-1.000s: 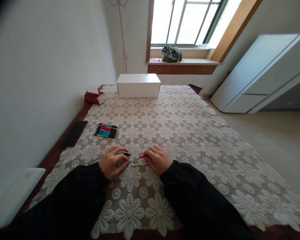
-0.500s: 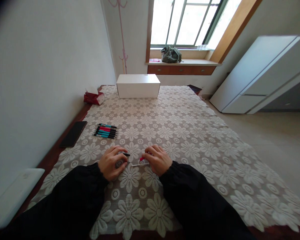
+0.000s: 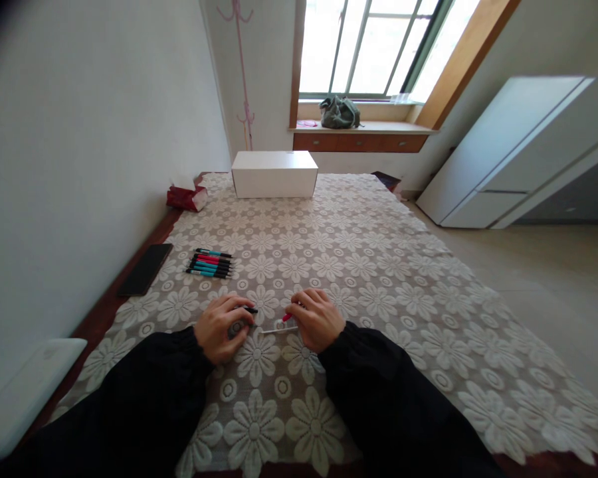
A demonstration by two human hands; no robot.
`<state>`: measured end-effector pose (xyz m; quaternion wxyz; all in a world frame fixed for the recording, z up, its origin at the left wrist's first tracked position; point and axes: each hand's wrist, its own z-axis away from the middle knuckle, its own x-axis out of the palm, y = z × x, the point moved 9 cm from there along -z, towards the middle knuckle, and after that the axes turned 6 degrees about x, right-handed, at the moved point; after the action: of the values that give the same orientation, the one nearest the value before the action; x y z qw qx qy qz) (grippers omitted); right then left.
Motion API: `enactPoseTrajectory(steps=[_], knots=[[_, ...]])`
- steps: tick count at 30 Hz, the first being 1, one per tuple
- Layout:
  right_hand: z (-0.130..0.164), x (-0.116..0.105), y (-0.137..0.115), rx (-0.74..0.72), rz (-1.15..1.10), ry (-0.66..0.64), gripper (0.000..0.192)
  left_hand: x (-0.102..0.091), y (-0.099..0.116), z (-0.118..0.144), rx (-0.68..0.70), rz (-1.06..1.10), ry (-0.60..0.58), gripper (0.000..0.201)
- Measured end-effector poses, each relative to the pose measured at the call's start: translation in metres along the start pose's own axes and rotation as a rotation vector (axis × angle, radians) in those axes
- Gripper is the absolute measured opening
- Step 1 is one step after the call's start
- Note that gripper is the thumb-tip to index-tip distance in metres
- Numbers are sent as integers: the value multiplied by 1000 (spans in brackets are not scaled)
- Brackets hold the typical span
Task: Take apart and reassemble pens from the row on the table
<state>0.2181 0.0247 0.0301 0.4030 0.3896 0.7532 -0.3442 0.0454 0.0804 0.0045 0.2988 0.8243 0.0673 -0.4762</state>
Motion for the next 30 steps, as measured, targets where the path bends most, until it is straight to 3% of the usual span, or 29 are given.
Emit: enactPoseTrajectory(steps=[9,17,22,30], knots=[[3,6,29,149,47,-28,14,5,-9,2,-2,-6,3,33],[2,4,2,17,-36,73,16,1,-13,2,-59,-4,-1,29],[-1,10,3,88,-47,59,6,8,-18,1,-26,25,-23,33],[1,17,7,133,-59,20,9,11,-22,3,-10,70,11,34]])
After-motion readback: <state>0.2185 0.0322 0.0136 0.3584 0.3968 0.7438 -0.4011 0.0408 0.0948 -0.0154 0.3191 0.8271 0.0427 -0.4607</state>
